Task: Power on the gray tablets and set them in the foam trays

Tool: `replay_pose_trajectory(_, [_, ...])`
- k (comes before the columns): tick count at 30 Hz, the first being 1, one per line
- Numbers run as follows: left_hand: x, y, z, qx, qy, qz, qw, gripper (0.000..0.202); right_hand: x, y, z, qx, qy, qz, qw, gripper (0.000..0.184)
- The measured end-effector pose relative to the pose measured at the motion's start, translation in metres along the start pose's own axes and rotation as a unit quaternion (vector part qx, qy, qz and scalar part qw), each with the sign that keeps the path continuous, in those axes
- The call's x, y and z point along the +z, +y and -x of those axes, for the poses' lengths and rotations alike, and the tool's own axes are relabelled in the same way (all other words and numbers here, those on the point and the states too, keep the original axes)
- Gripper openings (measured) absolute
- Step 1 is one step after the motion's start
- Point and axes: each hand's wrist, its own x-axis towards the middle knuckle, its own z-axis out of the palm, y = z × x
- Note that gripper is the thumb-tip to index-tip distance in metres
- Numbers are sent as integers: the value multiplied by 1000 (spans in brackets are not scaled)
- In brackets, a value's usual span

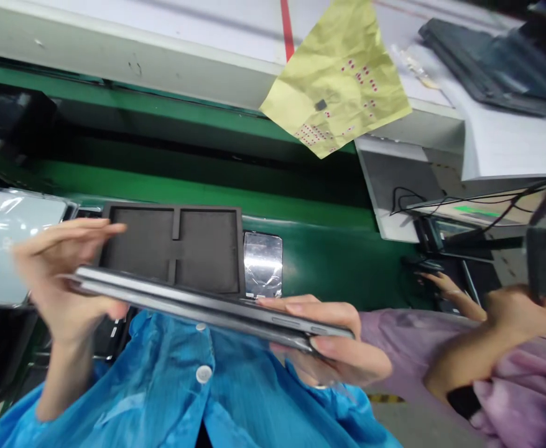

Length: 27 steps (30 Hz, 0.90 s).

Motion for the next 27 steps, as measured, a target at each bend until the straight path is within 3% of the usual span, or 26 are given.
replay_pose_trajectory(3, [14,-10,16,-66,-59,172,981,54,3,0,-6,-23,-18,22,999,51])
replay_pose_trajectory(4, [16,-12,20,-78,-49,199,976,50,4,2,-7,-29,-20,34,999,45])
replay_pose_trajectory(8, [16,-14,29,-108,-6,220,969,50,6,10,-3,-95,-17,51,994,20])
replay_pose_trajectory(12, [14,-9,37,-109,23,217,970,51,6,13,0,-150,1,88,985,31])
replay_pose_trajectory(18, [18,-1,50,-159,72,164,971,59,0,10,8,-122,2,128,984,37])
replay_pose_trajectory(25, [16,0,56,-197,53,153,967,67,-6,10,25,-73,-13,99,992,46])
replay_pose_trajectory(27, [15,0,56,-204,44,147,967,69,-14,11,33,-22,-42,90,995,49])
